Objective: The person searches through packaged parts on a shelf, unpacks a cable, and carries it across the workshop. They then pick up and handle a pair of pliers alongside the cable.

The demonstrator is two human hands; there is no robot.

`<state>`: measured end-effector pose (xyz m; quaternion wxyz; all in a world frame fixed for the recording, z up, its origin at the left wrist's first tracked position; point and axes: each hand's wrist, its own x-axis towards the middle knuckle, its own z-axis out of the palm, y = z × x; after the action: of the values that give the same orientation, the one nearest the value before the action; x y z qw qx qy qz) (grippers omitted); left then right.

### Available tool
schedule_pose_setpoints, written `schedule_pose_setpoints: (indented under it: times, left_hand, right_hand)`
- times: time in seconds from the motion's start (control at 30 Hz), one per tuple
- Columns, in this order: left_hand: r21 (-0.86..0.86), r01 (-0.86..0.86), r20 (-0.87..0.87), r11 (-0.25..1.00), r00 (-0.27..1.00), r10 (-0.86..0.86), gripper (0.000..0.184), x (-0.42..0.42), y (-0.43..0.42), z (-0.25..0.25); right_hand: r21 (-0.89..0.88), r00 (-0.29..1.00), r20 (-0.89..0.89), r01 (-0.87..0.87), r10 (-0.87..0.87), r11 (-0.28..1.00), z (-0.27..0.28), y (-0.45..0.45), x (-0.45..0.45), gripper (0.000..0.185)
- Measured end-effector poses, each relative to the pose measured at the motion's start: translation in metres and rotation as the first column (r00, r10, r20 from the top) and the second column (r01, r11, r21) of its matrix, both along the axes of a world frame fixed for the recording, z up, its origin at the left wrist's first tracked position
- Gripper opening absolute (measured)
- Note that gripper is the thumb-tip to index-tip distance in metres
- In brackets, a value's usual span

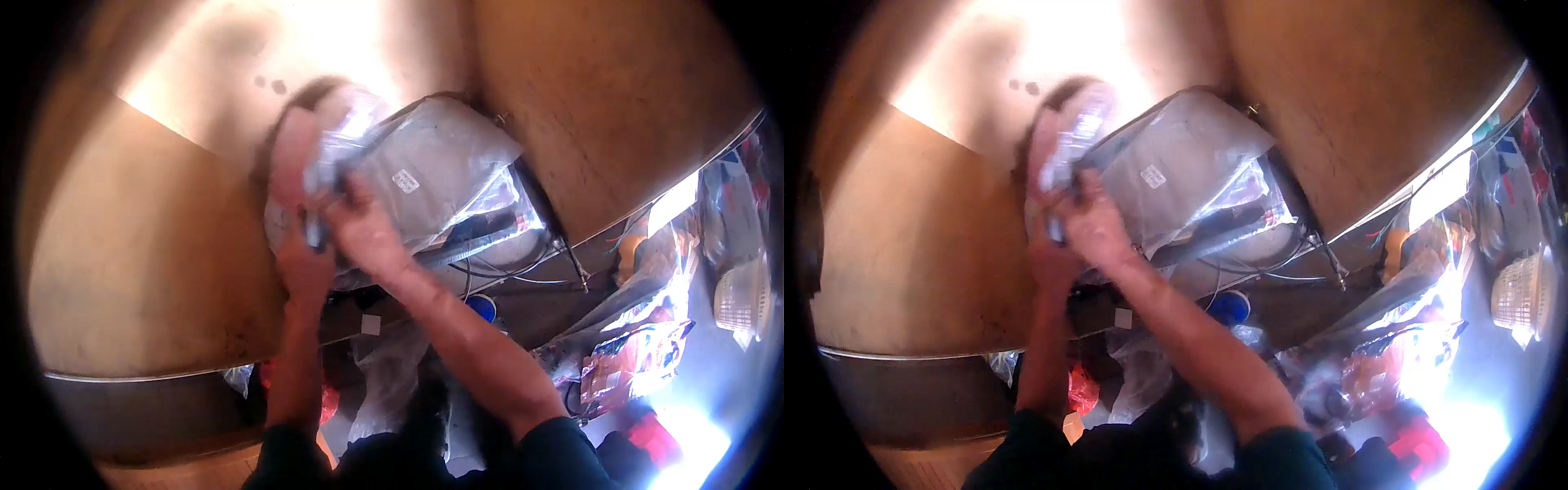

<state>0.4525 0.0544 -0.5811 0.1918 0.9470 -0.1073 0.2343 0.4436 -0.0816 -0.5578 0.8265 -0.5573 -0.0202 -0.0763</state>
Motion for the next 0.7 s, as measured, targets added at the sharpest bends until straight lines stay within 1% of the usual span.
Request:
schedule_pose_setpoints:
  times: [0.03, 0.07, 0.1, 0.13, 0.2, 0.23, 0.27, 0.3, 0.37, 0.4, 0.43, 0.5, 0.53, 0.57, 0.6, 0.67, 0.7]
  left_hand:
    - [-0.13, -0.078, -0.095, 0.988, 0.993, 0.066, 0.055, 0.014, 0.022, -0.003]
    - [-0.363, -0.003, -0.107, 0.932, 0.994, -0.038, 0.051, 0.022, 0.037, 0.01]
    - [-0.577, 0.055, -0.096, 0.815, 0.986, -0.134, 0.048, 0.027, 0.05, 0.022]
    - [-0.599, 0.022, -0.094, 0.8, 0.991, -0.098, 0.046, 0.031, 0.061, 0.023]
    - [-0.644, -0.029, -0.073, 0.765, 0.997, -0.023, 0.043, 0.038, 0.08, 0.029]
    - [-0.621, -0.064, -0.077, 0.782, 0.997, 0.02, 0.04, 0.03, 0.081, 0.03]
    - [-0.603, -0.089, -0.078, 0.793, 0.996, 0.053, 0.038, 0.022, 0.068, 0.028]
    - [-0.586, -0.116, -0.087, 0.802, 0.993, 0.079, 0.036, 0.015, 0.057, 0.024]
    - [-0.493, -0.107, -0.032, 0.863, 0.994, 0.104, 0.034, 0.005, 0.048, 0.016]
    - [-0.442, -0.1, 0.001, 0.892, 0.994, 0.113, 0.034, 0.004, 0.045, 0.015]
    - [-0.443, -0.095, -0.022, 0.892, 0.995, 0.095, 0.033, 0.005, 0.045, 0.014]
    - [-0.445, -0.075, -0.062, 0.892, 0.997, 0.053, 0.032, 0.012, 0.047, 0.013]
    - [-0.441, -0.058, -0.046, 0.895, 0.998, 0.042, 0.033, 0.015, 0.05, 0.013]
    - [-0.436, -0.039, -0.034, 0.899, 0.999, 0.027, 0.034, 0.018, 0.053, 0.013]
    - [-0.433, -0.02, -0.024, 0.901, 1.0, 0.011, 0.034, 0.019, 0.053, 0.012]
    - [-0.371, -0.009, 0.018, 0.929, 1.0, 0.017, 0.035, 0.012, 0.042, 0.02]
    - [-0.343, -0.003, 0.043, 0.939, 0.999, 0.019, 0.035, 0.009, 0.036, 0.026]
  right_hand:
    - [0.155, 0.97, -0.048, -0.228, 0.238, 0.961, 0.007, 0.007, -0.003, 0.031]
    - [0.161, 0.989, 0.006, -0.148, 0.149, 0.976, 0.015, 0.012, -0.012, 0.034]
    - [0.172, 0.996, 0.056, -0.073, 0.065, 0.982, 0.023, 0.02, -0.026, 0.037]
    - [0.201, 0.998, 0.014, 0.059, -0.063, 0.978, 0.009, 0.017, -0.032, 0.041]
    - [0.228, 0.946, -0.079, 0.323, -0.313, 0.918, -0.019, 0.012, -0.045, 0.051]
    - [0.117, 0.822, -0.064, 0.569, -0.566, 0.814, -0.031, -0.005, -0.045, 0.05]
    - [-0.023, 0.628, -0.053, 0.776, -0.776, 0.63, -0.043, -0.022, -0.045, 0.05]
    - [-0.251, 0.521, 0.005, 0.827, -0.853, 0.503, -0.072, -0.051, -0.041, 0.05]
    - [-0.347, 0.505, -0.105, 0.789, -0.857, 0.507, -0.111, -0.092, -0.04, 0.047]
    - [-0.195, 0.588, -0.288, 0.737, -0.756, 0.647, -0.117, -0.104, -0.038, 0.045]
    - [-0.013, 0.661, -0.44, 0.672, -0.608, 0.741, -0.113, -0.109, -0.035, 0.043]
    - [-0.122, 0.66, -0.404, 0.647, -0.633, 0.753, -0.107, -0.109, -0.025, 0.037]
    - [-0.179, 0.656, -0.388, 0.636, -0.648, 0.751, -0.103, -0.111, -0.021, 0.034]
    - [-0.286, 0.649, -0.371, 0.6, -0.664, 0.747, -0.104, -0.119, -0.017, 0.031]
    - [-0.431, 0.622, -0.357, 0.552, -0.697, 0.713, -0.104, -0.124, -0.015, 0.032]
    - [-0.686, 0.576, -0.317, 0.409, -0.754, 0.601, -0.092, -0.126, -0.014, 0.035]
    - [-0.711, 0.595, -0.247, 0.425, -0.765, 0.56, -0.084, -0.124, -0.021, 0.036]
